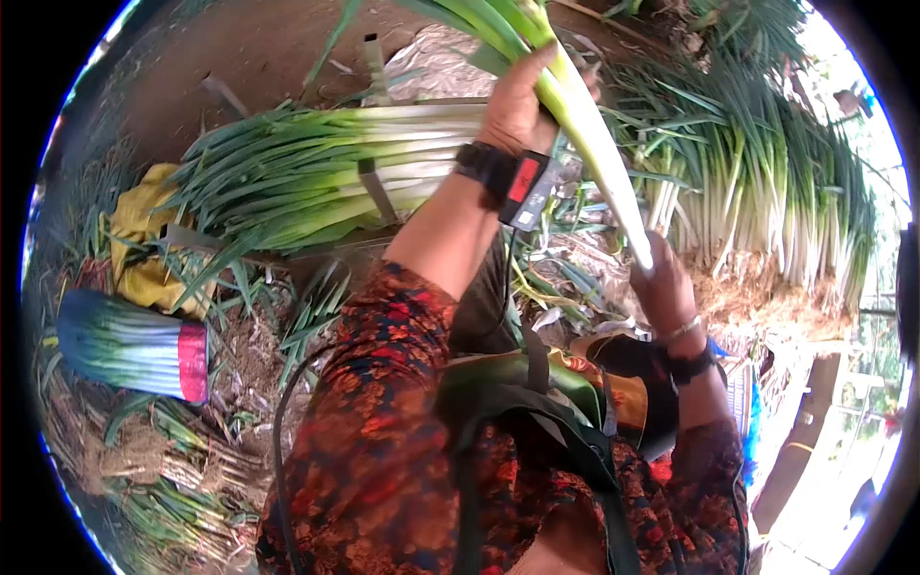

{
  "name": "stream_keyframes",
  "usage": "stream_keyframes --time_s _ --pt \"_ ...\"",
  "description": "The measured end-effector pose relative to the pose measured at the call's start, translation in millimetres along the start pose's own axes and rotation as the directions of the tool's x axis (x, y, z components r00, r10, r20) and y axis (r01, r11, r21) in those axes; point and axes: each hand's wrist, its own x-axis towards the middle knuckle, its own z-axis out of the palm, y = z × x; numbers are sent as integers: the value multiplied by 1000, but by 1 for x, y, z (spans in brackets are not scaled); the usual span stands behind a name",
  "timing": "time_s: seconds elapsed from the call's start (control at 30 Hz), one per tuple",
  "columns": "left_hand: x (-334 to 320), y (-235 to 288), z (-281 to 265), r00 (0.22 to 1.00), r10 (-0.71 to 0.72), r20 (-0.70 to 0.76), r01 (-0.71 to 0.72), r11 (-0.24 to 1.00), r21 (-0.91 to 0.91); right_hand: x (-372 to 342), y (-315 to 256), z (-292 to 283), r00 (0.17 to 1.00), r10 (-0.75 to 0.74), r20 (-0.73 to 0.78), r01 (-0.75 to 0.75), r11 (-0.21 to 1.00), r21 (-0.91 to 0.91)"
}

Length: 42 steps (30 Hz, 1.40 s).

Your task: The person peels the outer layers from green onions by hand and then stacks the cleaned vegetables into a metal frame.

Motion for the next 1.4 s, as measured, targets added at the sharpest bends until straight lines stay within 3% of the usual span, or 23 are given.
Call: stream_keyframes --time_s 0.1,0.17,0.23,0.3,0.33,0.37,0.4,0.43,0.47,0.5,0.53,0.57,0.6,0.63,0.7,0.73,0.83,0.93,1.1,1.13,1.17,1.3,1.4 --pt "-12 72 7 965 252 73 -262 911 318 60 -32 10 973 -209 -103 216 974 65" --pt "-18 125 -3 958 253 136 -279 932 232 103 -66 14 950 -300 -84 310 937 162" --pt "-35 170 12 900 420 119 -432 816 384 145 -95 26 840 -492 -230 525 844 111" --pt "-52 191 46 791 589 -168 -448 744 496 179 -130 27 798 -569 -201 599 785 156" --pt "-56 224 -6 825 565 29 -487 683 545 191 -146 29 832 -536 -139 551 827 109" --pt "-66 240 -43 912 409 31 -404 884 236 208 -151 39 816 -570 -96 574 819 17" --pt "-75 253 -73 963 253 94 -245 965 -96 220 -155 47 809 -584 -66 587 809 27" --pt "-85 249 -69 941 279 -193 -184 897 401 230 -157 55 800 -599 -36 600 799 36" --pt "-94 245 -64 840 282 -464 159 689 707 240 -153 69 800 -600 -1 599 799 -51" --pt "-102 255 -103 847 24 -531 393 645 656 248 -146 89 802 -596 33 594 793 -137" --pt "-118 256 -165 694 -293 -658 496 857 141 254 -133 110 770 -637 -33 623 762 -176" --pt "-133 251 -181 650 -229 -725 679 604 417 257 -132 117 842 -518 150 539 818 -202" --pt "-147 247 -191 624 -142 -769 775 236 586 260 -132 125 850 -459 259 521 804 -286" --pt "-155 242 -203 711 9 -703 699 92 709 263 -130 133 852 -383 358 506 779 -371" --pt "-160 231 -221 858 240 -455 508 -258 822 264 -121 146 850 -473 231 525 793 -309" --pt "-157 223 -206 880 358 -313 436 -345 831 262 -120 148 845 -509 165 535 798 -279" --pt "-126 215 -178 964 241 113 133 -802 582 262 -119 132 767 -630 120 628 699 -343" --pt "-89 211 -190 987 78 140 -9 -846 533 263 -128 107 730 -677 94 649 644 -405" --pt "-43 210 -211 990 -16 -137 53 -873 485 266 -131 96 706 -708 -12 642 648 -410" --pt "-35 213 -216 982 -50 -182 51 -860 508 274 -129 100 806 -563 184 584 707 -398" --pt "-27 216 -221 971 -83 -226 51 -846 530 281 -126 107 823 -543 167 559 722 -407" --pt "0 222 -218 998 10 -67 39 -898 438 312 -119 135 868 -490 72 479 792 -380" --pt "20 218 -239 989 57 -139 105 -921 374 343 -117 162 884 -468 7 442 829 -342"
